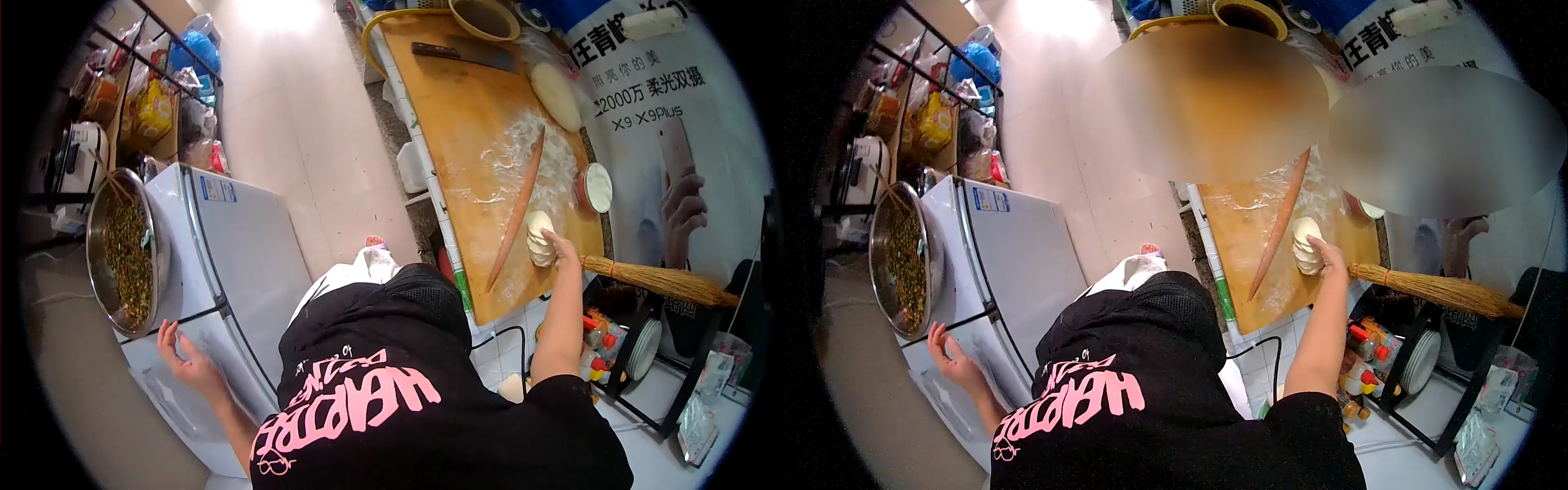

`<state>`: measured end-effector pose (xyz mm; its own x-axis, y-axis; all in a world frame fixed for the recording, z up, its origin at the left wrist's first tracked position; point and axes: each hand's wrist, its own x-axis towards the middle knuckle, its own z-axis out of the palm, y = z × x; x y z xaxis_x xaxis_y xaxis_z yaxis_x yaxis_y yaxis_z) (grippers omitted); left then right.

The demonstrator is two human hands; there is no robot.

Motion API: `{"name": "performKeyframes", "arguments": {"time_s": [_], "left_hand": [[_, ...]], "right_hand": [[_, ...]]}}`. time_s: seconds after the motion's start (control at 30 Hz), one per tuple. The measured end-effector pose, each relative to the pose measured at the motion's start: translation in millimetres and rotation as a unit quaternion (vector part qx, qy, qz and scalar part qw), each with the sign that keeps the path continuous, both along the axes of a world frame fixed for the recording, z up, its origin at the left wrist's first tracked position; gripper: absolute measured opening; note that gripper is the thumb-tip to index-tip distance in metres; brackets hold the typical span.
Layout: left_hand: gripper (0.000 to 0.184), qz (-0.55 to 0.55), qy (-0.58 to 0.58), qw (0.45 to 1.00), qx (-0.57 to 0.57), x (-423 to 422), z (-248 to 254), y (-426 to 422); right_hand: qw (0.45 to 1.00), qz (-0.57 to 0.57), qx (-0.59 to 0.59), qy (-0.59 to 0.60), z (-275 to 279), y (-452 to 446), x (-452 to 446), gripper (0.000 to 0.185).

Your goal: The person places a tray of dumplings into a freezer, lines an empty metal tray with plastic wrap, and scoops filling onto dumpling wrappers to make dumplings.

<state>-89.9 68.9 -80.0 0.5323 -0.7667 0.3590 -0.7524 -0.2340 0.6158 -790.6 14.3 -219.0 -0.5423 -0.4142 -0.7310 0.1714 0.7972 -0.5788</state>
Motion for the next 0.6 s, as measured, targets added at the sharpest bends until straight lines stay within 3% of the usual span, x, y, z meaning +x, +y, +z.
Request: {"name": "performKeyframes", "arguments": {"time_s": [0.07,0.13,0.17,0.23,0.27,0.3,0.37,0.43,0.5,0.6], "left_hand": [[0.019,0.015,0.031,0.999,-0.018,13,-3,9],[0.019,0.028,0.067,0.997,-0.032,27,-9,19],[0.020,0.038,0.100,0.993,-0.049,33,-11,24],[0.019,0.053,0.129,0.989,-0.052,40,-13,32],[0.019,0.060,0.155,0.985,-0.055,43,-14,37],[0.019,0.072,0.156,0.983,-0.059,43,-12,38],[0.019,0.133,0.274,0.952,-0.039,41,-1,37],[0.018,0.083,0.328,0.936,-0.099,56,-9,46],[0.017,0.098,0.323,0.936,-0.096,55,2,44],[0.016,0.122,0.284,0.943,-0.119,59,5,57]], "right_hand": [[0.998,-0.042,-0.021,-0.039,-2,11,0,0.058],[0.969,-0.157,-0.151,-0.113,-23,26,-12,0.053],[0.971,-0.151,-0.150,-0.111,-22,30,-10,0.053],[0.911,-0.300,-0.261,-0.108,-17,28,-4,0.051],[0.888,-0.312,-0.312,-0.132,-11,26,0,0.048],[0.891,-0.299,-0.313,-0.136,-4,23,0,0.048],[0.894,-0.245,-0.342,-0.153,5,3,2,0.046],[0.898,-0.134,-0.366,-0.203,43,-32,41,0.050],[0.849,0.046,-0.449,-0.275,72,-73,104,0.053],[0.822,0.151,-0.396,-0.380,87,-142,192,0.056]]}}
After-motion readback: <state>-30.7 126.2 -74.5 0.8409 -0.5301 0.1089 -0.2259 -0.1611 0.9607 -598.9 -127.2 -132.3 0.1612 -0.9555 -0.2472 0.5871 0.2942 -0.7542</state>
